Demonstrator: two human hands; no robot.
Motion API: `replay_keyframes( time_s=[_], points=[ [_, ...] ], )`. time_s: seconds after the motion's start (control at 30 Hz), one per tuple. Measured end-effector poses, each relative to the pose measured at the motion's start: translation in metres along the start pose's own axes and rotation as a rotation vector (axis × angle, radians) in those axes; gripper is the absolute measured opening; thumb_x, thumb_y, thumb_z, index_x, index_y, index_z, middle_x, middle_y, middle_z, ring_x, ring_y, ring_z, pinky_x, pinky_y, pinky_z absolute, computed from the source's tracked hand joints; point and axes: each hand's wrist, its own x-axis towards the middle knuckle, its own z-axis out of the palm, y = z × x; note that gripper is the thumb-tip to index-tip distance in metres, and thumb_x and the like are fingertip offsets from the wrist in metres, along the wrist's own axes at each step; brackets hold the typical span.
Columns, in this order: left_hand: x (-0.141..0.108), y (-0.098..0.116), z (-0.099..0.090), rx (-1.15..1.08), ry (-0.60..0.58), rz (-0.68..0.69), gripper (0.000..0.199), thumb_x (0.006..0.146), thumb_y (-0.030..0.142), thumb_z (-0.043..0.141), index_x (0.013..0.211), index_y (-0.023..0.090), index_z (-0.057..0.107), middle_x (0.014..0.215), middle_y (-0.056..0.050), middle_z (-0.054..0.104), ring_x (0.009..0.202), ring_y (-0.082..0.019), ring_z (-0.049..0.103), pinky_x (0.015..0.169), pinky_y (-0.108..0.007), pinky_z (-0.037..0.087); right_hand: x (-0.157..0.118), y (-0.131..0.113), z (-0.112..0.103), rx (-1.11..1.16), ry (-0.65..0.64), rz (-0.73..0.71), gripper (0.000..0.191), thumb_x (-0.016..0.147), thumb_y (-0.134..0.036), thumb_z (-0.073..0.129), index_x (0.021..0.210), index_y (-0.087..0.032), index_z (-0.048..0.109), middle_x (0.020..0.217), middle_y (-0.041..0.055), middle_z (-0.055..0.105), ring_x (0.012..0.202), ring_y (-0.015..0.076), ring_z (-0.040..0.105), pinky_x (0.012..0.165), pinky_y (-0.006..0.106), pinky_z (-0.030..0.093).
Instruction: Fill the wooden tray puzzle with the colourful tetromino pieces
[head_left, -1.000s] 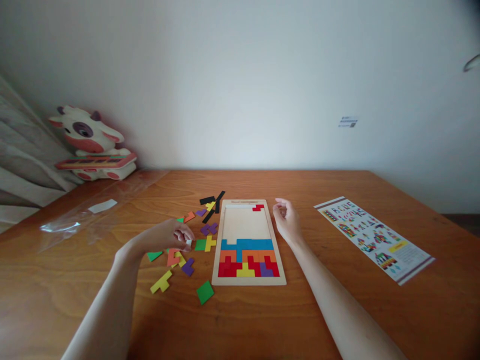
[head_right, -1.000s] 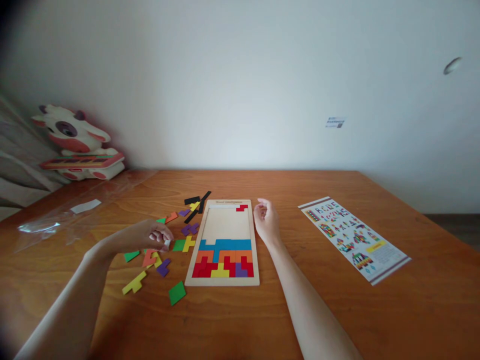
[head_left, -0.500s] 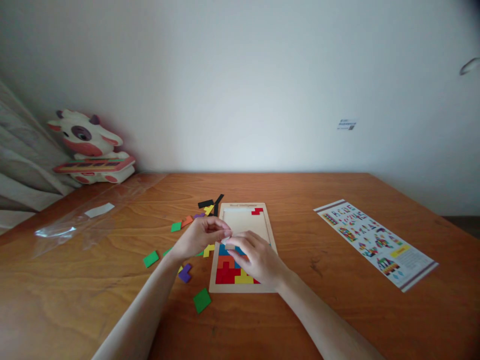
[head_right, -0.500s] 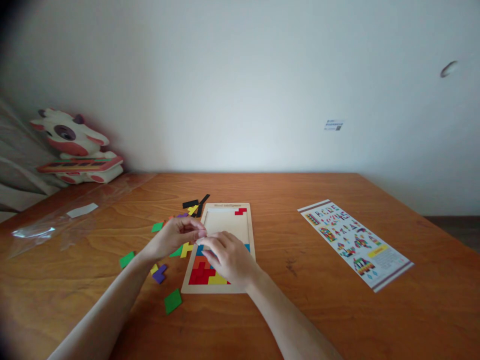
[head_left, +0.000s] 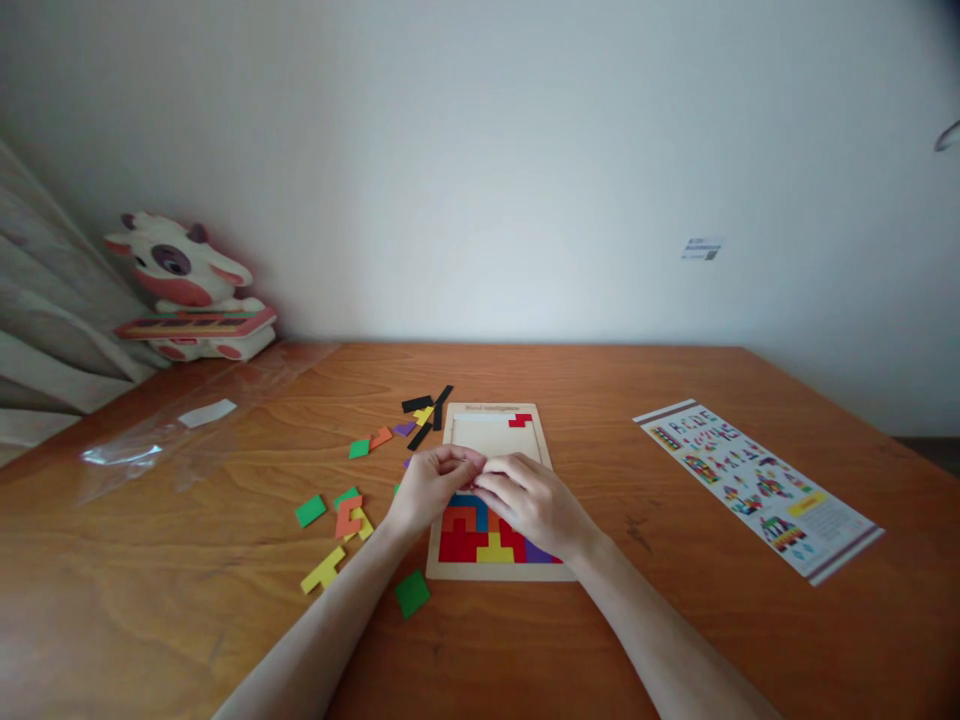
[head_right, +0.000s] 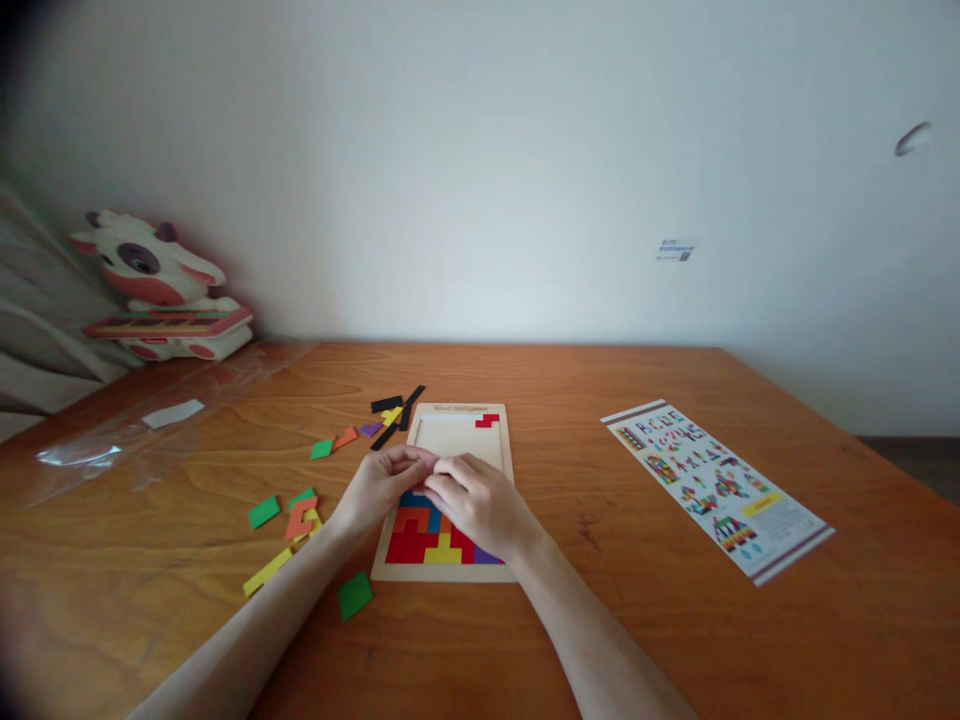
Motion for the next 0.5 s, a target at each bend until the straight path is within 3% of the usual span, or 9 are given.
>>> replay_keyframes(
  time_s=[0.1,0.27,0.4,0.5],
  points=[
    [0.0,0.001,0.001,0.002,-0.01,0.02,0.045,0.07,0.053,0.076,0.088,0.013,0.068,0.076,-0.006,0.072,0.068,-0.015,0.065,0.066,-0.026,0.051,-0.003,0.009,-0.007,-0.025,0.01,0.007,0.019,0.094,-0.018,0.053,0.105,-0.022,0.068,0.095,0.0066,0.071,0.085,0.0196,0.067,0.081,0.036,0.057],
    [-0.002,0.001,0.006,0.077,0.007,0.05,0.046,0.079,0.059,0.064,0.088,0.014,0.065,0.084,-0.009,0.074,0.074,-0.016,0.066,0.069,-0.027,0.051,-0.017,0.038,-0.014,-0.03,0.154,0.259,0.022,0.095,-0.024,0.052,0.108,-0.026,0.07,0.101,0.0048,0.073,0.091,0.0197,0.069,0.084,0.036,0.057],
    [-0.005,-0.003,0.009,0.176,-0.034,0.095,0.044,0.081,0.059,0.061,0.085,0.016,0.064,0.08,-0.006,0.072,0.069,-0.014,0.062,0.064,-0.026,0.048,-0.025,0.057,-0.011,-0.079,0.139,0.433,0.025,0.096,-0.032,0.049,0.102,-0.026,0.072,0.099,0.0064,0.075,0.086,0.0222,0.071,0.079,0.038,0.058],
    [-0.008,-0.005,0.01,0.266,-0.058,0.129,0.04,0.085,0.056,0.058,0.085,0.016,0.065,0.078,-0.005,0.07,0.066,-0.013,0.059,0.06,-0.024,0.044,-0.026,0.069,-0.004,-0.107,0.118,0.472,0.028,0.096,-0.033,0.047,0.098,-0.024,0.073,0.1,0.0077,0.075,0.088,0.0235,0.071,0.079,0.039,0.057]
  ],
)
